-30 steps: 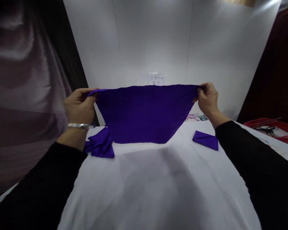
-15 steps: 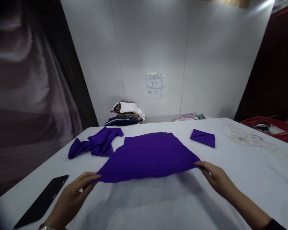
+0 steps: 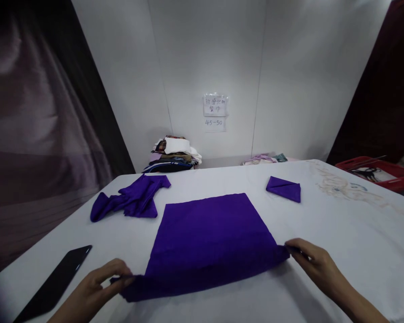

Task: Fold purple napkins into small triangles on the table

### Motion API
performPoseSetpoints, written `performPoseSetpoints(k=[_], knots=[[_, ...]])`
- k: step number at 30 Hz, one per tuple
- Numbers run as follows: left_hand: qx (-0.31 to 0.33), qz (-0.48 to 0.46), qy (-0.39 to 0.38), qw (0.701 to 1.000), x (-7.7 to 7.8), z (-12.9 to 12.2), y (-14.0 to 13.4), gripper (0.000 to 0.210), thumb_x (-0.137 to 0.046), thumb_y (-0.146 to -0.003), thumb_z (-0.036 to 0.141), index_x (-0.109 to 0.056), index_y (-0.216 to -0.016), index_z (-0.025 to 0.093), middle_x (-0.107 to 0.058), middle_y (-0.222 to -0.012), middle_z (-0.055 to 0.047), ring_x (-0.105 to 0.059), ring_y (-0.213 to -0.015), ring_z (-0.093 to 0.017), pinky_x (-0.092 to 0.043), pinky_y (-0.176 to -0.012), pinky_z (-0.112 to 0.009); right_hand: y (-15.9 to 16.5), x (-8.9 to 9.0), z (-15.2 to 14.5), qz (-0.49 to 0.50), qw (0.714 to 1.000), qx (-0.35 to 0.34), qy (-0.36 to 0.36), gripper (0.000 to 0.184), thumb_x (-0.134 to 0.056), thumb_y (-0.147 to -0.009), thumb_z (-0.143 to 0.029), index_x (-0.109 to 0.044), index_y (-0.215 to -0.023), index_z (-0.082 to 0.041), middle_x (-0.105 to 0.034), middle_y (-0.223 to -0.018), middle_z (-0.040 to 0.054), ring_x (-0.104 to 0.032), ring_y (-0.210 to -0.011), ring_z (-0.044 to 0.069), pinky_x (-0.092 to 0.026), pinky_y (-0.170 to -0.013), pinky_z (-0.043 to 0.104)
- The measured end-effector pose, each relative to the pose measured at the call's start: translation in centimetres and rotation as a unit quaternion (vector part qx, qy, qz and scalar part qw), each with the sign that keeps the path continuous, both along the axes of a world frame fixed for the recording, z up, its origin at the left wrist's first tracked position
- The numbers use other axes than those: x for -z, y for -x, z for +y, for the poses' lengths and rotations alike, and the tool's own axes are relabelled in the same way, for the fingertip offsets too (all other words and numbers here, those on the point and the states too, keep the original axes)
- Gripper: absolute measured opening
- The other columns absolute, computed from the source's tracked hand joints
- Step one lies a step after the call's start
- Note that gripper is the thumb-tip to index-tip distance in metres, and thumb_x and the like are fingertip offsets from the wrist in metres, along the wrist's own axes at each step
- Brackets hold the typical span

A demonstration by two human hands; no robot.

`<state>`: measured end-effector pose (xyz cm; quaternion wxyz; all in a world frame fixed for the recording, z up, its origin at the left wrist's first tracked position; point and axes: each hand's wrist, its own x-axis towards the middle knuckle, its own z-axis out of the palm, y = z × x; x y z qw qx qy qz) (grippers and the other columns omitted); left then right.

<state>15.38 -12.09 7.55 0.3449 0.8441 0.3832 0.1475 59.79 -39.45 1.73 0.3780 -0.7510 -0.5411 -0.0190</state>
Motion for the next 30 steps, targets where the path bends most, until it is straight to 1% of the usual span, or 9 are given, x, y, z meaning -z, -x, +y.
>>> performPoseSetpoints(k=[2,4,8,11,14,16,19,22,30], knots=[[-0.023,-0.032,0.018,0.999,-0.2,1.6,-1.2,0.027,-0.055,-0.073,0.05,-0.062,-0.066,0.024,-0.062,-0.067,0.002,-0.056,-0.066,-0.016,-0.046,-0.061,-0.025,-0.7,-0.7,2.0,0.014,1.0,0.006,-0.006,0.023,-0.055,-0.077,-0.044,-0.066,-0.085,-0.026,-0.07,-0.08,0.0027,-0.065,-0.071,0.021,-0.054,-0.062,0.028],[-0.048,-0.078,0.04,0.995,0.1,3.6,-2.8,0.03,-0.056,-0.071,0.052,-0.064,-0.07,0.023,-0.063,-0.068,0.002,-0.058,-0.068,-0.017,-0.047,-0.063,-0.026,-1.8,-1.4,4.5,0.028,0.999,0.017,-0.008,0.024,-0.054,-0.078,-0.045,-0.065,-0.083,-0.025,-0.069,-0.079,0.0026,-0.064,-0.07,0.021,-0.052,-0.062,0.029],[-0.108,-0.168,0.095,0.975,2.2,8.8,-6.6,0.04,-0.063,-0.061,0.054,-0.067,-0.079,0.018,-0.069,-0.078,-0.001,-0.062,-0.076,-0.019,-0.049,-0.069,-0.027,-4.7,-1.8,10.5,0.02,0.999,0.024,0.009,0.024,-0.051,-0.078,-0.041,-0.064,-0.085,-0.023,-0.068,-0.081,0.0021,-0.062,-0.074,0.021,-0.048,-0.066,0.03],[-0.159,-0.148,0.118,0.969,4.4,12.7,-9.5,0.043,-0.062,-0.062,0.053,-0.067,-0.082,0.015,-0.069,-0.074,-0.003,-0.063,-0.07,-0.018,-0.05,-0.062,-0.026,-6.6,-1.1,14.9,0.012,0.996,0.054,0.072,0.021,-0.05,-0.078,-0.036,-0.064,-0.086,-0.023,-0.068,-0.083,0.0015,-0.061,-0.076,0.02,-0.045,-0.065,0.028],[-0.192,-0.106,0.106,0.97,6.3,15.7,-11.7,0.033,-0.058,-0.069,0.044,-0.066,-0.079,0.014,-0.069,-0.068,-0.003,-0.063,-0.066,-0.018,-0.05,-0.058,-0.026,-7.9,0.1,18.5,0.006,0.986,0.103,0.134,0.02,-0.05,-0.078,-0.032,-0.065,-0.089,-0.022,-0.068,-0.082,0.0018,-0.06,-0.073,0.018,-0.041,-0.062,0.025],[-0.204,-0.08,0.087,0.972,7.4,17.0,-12.7,0.025,-0.057,-0.071,0.037,-0.067,-0.075,0.014,-0.069,-0.067,-0.003,-0.064,-0.068,-0.018,-0.05,-0.061,-0.026,-8.4,1.1,20.3,0.009,0.981,0.117,0.152,0.02,-0.051,-0.078,-0.031,-0.065,-0.089,-0.022,-0.068,-0.08,0.0023,-0.06,-0.071,0.018,-0.038,-0.059,0.024],[-0.22,-0.034,0.049,0.974,8.4,18.2,-13.5,0.019,-0.056,-0.072,0.031,-0.067,-0.072,0.015,-0.07,-0.07,-0.005,-0.065,-0.076,-0.021,-0.048,-0.067,-0.028,-9.0,2.4,22.2,0.016,0.978,0.126,0.166,0.019,-0.052,-0.077,-0.031,-0.065,-0.088,-0.022,-0.067,-0.079,0.0024,-0.059,-0.071,0.017,-0.036,-0.057,0.023],[-0.23,0.011,0.014,0.973,9.0,18.7,-13.6,0.02,-0.053,-0.075,0.031,-0.067,-0.075,0.016,-0.07,-0.076,-0.007,-0.064,-0.081,-0.023,-0.046,-0.071,-0.029,-9.6,3.3,23.4,0.024,0.975,0.132,0.178,0.018,-0.053,-0.077,-0.032,-0.065,-0.086,-0.022,-0.067,-0.079,0.0026,-0.058,-0.072,0.017,-0.034,-0.057,0.023],[-0.251,0.107,-0.071,0.959,9.6,17.9,-14.0,0.031,-0.039,-0.083,0.036,-0.063,-0.088,0.017,-0.068,-0.088,-0.012,-0.062,-0.088,-0.027,-0.044,-0.072,-0.032,-10.6,4.6,25.0,0.043,0.975,0.12,0.183,0.018,-0.052,-0.079,-0.034,-0.063,-0.079,-0.02,-0.065,-0.074,0.0017,-0.056,-0.068,0.015,-0.032,-0.055,0.022]])
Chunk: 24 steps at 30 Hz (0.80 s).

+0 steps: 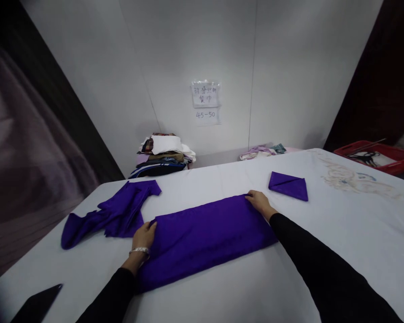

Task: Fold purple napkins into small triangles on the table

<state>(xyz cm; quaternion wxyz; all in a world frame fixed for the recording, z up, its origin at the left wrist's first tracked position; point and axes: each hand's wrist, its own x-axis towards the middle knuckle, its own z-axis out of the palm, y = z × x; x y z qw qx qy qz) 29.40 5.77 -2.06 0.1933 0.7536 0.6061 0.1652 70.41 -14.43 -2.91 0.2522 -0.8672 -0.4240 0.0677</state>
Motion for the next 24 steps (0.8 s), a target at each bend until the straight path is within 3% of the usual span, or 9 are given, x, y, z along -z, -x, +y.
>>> performPoseSetpoints(k=[4,12,24], knots=[[-0.012,0.035,-0.007,0.999,0.2,-0.2,-0.3,0.034,-0.034,-0.085,0.037,-0.06,-0.094,0.017,-0.067,-0.088,-0.014,-0.062,-0.085,-0.03,-0.043,-0.067,-0.034,-0.4,0.7,0.8,0.007,1.0,0.004,-0.004,0.017,-0.053,-0.077,-0.035,-0.062,-0.077,-0.02,-0.064,-0.073,0.0009,-0.055,-0.067,0.014,-0.032,-0.054,0.022],[-0.003,0.069,-0.03,0.997,0.3,0.5,-0.2,0.036,-0.029,-0.086,0.043,-0.058,-0.088,0.021,-0.068,-0.082,-0.011,-0.063,-0.079,-0.027,-0.043,-0.061,-0.03,-0.9,1.1,1.2,0.007,1.0,0.023,0.001,0.019,-0.053,-0.078,-0.038,-0.06,-0.073,-0.02,-0.061,-0.069,0.0001,-0.053,-0.064,0.014,-0.029,-0.052,0.022],[-0.011,0.116,0.004,0.993,0.2,0.3,-0.9,0.037,-0.03,-0.085,0.042,-0.059,-0.092,0.02,-0.068,-0.086,-0.014,-0.063,-0.081,-0.029,-0.043,-0.063,-0.034,-0.7,1.1,1.7,-0.004,0.999,0.034,0.002,0.019,-0.054,-0.077,-0.037,-0.059,-0.071,-0.02,-0.06,-0.065,0.0012,-0.052,-0.062,0.015,-0.026,-0.051,0.023]])
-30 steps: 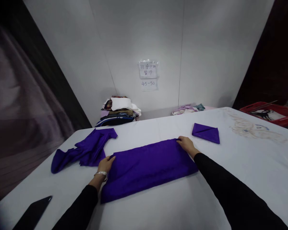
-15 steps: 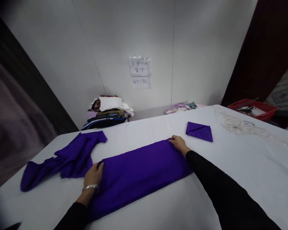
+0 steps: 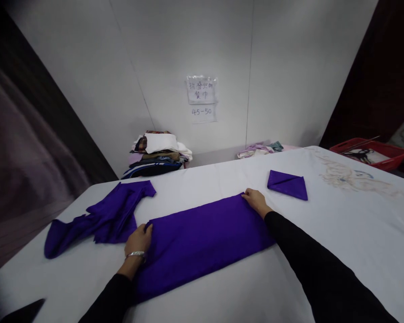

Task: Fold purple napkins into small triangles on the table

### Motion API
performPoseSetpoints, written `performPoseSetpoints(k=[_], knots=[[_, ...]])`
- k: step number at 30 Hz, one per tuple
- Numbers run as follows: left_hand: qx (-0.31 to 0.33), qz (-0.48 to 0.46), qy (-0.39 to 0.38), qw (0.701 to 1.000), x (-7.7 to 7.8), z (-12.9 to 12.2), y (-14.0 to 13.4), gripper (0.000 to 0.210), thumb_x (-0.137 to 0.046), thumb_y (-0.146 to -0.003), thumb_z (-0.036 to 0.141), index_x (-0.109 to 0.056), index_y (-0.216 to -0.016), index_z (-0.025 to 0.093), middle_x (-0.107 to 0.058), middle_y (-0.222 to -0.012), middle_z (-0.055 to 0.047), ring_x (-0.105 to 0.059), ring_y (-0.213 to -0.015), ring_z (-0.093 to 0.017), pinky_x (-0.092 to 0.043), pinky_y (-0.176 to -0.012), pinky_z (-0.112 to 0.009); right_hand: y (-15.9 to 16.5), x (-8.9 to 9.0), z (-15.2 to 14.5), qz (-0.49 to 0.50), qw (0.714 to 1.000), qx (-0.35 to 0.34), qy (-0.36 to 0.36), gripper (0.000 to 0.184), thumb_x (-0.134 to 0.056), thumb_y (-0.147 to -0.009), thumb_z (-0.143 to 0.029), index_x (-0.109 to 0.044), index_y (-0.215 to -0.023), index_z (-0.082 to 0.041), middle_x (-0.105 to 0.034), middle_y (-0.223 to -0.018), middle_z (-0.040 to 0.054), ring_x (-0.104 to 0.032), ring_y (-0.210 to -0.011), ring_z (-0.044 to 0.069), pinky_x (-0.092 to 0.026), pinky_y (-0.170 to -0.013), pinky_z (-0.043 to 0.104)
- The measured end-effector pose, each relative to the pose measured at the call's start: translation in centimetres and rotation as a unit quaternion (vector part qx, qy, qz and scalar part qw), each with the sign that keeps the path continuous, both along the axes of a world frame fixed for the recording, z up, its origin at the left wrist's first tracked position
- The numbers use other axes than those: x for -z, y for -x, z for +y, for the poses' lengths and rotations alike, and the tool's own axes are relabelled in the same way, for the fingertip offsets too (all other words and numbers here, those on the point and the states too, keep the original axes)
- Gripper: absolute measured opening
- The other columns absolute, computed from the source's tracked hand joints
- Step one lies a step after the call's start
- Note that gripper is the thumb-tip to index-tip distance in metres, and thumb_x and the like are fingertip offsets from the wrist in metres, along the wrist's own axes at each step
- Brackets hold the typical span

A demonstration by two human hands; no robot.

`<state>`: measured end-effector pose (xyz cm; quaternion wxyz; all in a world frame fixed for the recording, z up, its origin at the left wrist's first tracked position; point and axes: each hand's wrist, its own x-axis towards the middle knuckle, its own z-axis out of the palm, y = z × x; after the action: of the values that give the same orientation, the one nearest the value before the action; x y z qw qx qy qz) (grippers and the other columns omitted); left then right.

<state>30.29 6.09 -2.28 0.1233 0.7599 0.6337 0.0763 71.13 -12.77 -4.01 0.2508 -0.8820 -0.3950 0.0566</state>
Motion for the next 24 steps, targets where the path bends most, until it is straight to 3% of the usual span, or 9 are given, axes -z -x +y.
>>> performPoseSetpoints(k=[5,11,15,19,24], knots=[[-0.002,-0.017,0.002,1.0,-0.4,0.1,0.0,0.041,-0.036,-0.084,0.044,-0.054,-0.108,0.016,-0.068,-0.093,-0.014,-0.063,-0.089,-0.029,-0.045,-0.07,-0.034,-0.3,0.1,-0.1,0.013,1.0,-0.008,-0.02,0.019,-0.054,-0.077,-0.038,-0.061,-0.074,-0.02,-0.062,-0.069,0.0017,-0.054,-0.064,0.016,-0.03,-0.053,0.024],[0.01,-0.114,0.046,0.992,-1.3,-1.0,1.7,0.068,-0.047,-0.077,0.048,-0.037,-0.128,0.003,-0.068,-0.076,-0.01,-0.063,-0.086,-0.028,-0.045,-0.073,-0.034,-0.1,0.2,-1.4,0.053,0.996,-0.033,-0.065,0.033,-0.054,-0.076,-0.032,-0.056,-0.107,-0.019,-0.065,-0.082,0.0018,-0.059,-0.072,0.015,-0.04,-0.061,0.023],[0.03,-0.18,0.073,0.98,-1.0,-3.9,4.3,0.075,-0.048,-0.072,0.052,-0.035,-0.129,0.006,-0.067,-0.07,-0.004,-0.064,-0.075,-0.026,-0.043,-0.069,-0.034,1.2,0.5,-4.4,0.076,0.992,-0.056,-0.082,0.042,-0.052,-0.075,-0.032,-0.051,-0.115,-0.018,-0.064,-0.082,0.0024,-0.059,-0.071,0.016,-0.043,-0.062,0.025],[0.026,-0.235,0.073,0.969,-0.4,-7.6,6.5,0.075,-0.047,-0.069,0.056,-0.036,-0.128,0.011,-0.066,-0.071,-0.001,-0.061,-0.067,-0.022,-0.042,-0.064,-0.031,2.6,1.3,-8.7,0.099,0.989,-0.051,-0.099,0.045,-0.053,-0.073,-0.042,-0.051,-0.114,-0.022,-0.064,-0.081,0.0009,-0.06,-0.072,0.019,-0.045,-0.064,0.028],[0.017,-0.252,0.049,0.966,-0.4,-11.4,7.7,0.073,-0.044,-0.069,0.056,-0.038,-0.127,0.011,-0.062,-0.071,0.0,-0.058,-0.06,-0.019,-0.041,-0.06,-0.03,4.5,1.9,-13.5,0.117,0.99,-0.03,-0.067,0.051,-0.048,-0.075,-0.054,-0.049,-0.117,-0.024,-0.064,-0.085,0.0012,-0.061,-0.075,0.021,-0.045,-0.066,0.03]])
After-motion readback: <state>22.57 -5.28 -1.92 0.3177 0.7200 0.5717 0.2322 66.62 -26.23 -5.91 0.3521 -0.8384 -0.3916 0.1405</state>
